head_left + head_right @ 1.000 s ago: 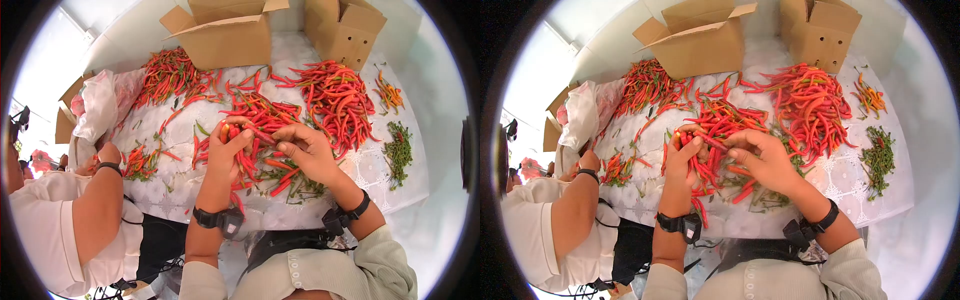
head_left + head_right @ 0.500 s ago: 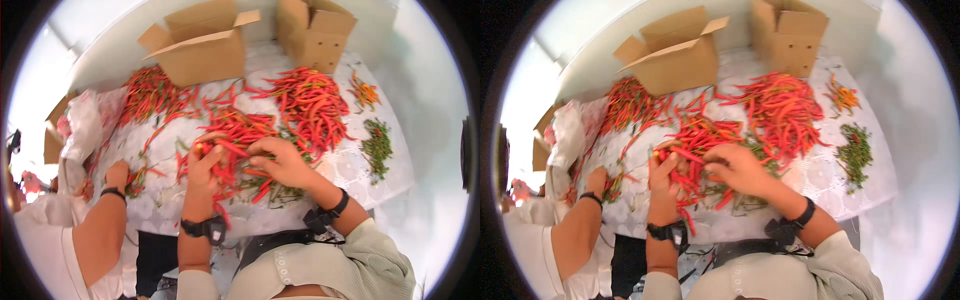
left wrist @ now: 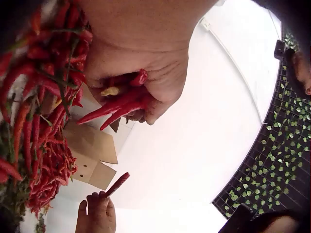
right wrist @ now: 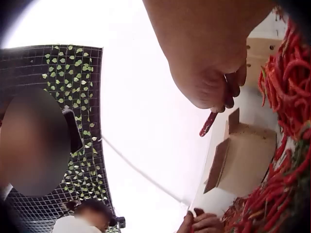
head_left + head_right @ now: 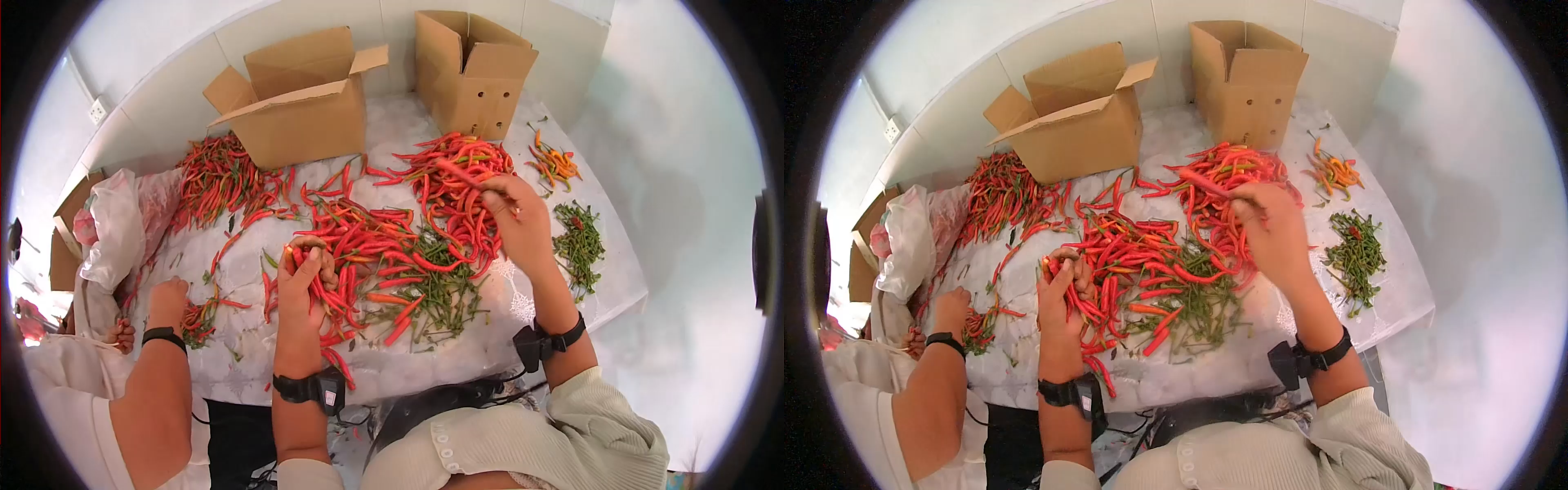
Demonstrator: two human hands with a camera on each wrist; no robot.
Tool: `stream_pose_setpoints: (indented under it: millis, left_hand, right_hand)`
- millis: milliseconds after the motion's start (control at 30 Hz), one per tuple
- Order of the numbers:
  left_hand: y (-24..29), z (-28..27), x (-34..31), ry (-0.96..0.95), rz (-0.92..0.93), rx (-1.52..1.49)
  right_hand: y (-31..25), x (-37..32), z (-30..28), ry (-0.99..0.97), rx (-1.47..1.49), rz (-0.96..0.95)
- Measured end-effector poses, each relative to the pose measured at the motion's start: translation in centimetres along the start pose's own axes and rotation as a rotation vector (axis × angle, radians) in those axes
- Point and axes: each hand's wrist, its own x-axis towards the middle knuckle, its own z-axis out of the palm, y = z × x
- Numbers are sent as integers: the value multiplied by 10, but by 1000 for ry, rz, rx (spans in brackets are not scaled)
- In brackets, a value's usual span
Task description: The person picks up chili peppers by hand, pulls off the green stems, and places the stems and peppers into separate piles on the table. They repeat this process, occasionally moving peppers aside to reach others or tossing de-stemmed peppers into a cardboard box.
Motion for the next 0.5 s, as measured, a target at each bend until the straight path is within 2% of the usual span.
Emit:
stream_pose_setpoints:
  millis: [67,267,367,500]
  left_hand:
    - [-1,1,-1,3,-12,4]
    - [0,0,-2,24,-16,14]
    - [2,-2,0,34,-35,-10]
    - [0,-2,0,96,-50,-10]
  right_hand:
    - [6,3,-9,57,30,78]
    - [1,2,7,-185,353,239]
    - [-6,8,19,-220,578,393]
    - [-1,12,31,-277,657,442]
